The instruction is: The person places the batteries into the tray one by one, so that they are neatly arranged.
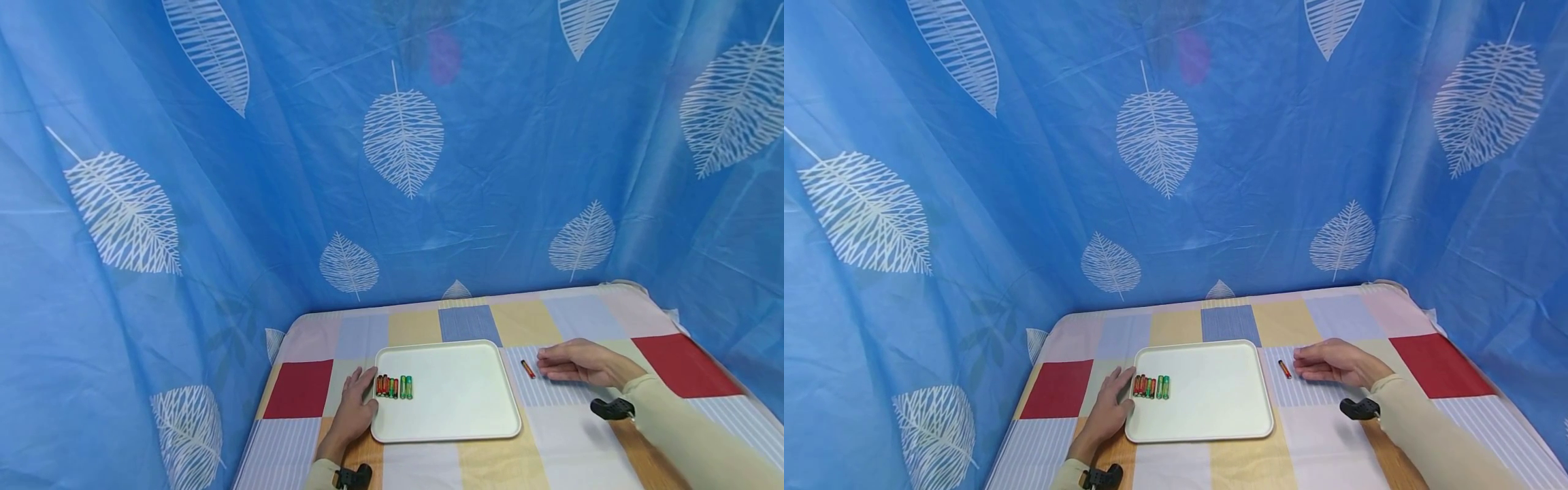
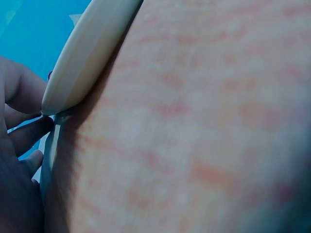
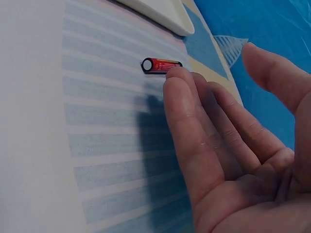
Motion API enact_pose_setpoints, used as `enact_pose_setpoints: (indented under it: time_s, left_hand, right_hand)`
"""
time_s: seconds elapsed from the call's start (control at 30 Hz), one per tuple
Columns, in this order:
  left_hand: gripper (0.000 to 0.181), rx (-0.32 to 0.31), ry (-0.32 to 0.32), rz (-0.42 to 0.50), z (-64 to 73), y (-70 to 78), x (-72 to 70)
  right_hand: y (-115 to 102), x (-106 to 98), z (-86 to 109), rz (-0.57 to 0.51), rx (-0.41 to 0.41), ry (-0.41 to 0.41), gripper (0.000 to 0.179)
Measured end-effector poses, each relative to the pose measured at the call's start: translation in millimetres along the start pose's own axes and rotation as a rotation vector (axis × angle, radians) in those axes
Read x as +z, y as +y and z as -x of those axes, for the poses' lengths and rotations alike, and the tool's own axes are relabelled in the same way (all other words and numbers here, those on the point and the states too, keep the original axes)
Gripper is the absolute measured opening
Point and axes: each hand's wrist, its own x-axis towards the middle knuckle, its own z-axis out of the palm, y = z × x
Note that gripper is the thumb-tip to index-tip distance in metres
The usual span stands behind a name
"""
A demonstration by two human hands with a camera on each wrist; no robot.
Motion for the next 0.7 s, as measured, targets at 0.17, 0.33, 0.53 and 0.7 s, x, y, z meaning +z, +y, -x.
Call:
enact_pose_setpoints:
  time_s: [0.17, 0.33, 0.53, 0.7]
  left_hand:
    - [0.068, 0.0, 0.004, -0.004, 0.5, 0.3, 0.1]
    - [0.069, -0.001, 0.002, 0.004, 0.9, 0.3, 0.6]
    - [0.069, -0.007, 0.004, 0.004, 0.7, -0.2, 1.1]
    - [0.069, -0.008, 0.008, -0.001, 0.2, 0.6, 0.5]
  right_hand:
    - [3.2, 4.2, -6.8, 0.07, 0.02, 0.07, 0.035]
    - [4.2, 11.4, -13.1, 0.156, 0.03, 0.148, 0.031]
    - [-0.5, 19.3, -16.9, 0.247, 0.041, 0.188, 0.026]
    - [-4.3, 26.2, -21.9, 0.38, 0.044, 0.256, 0.026]
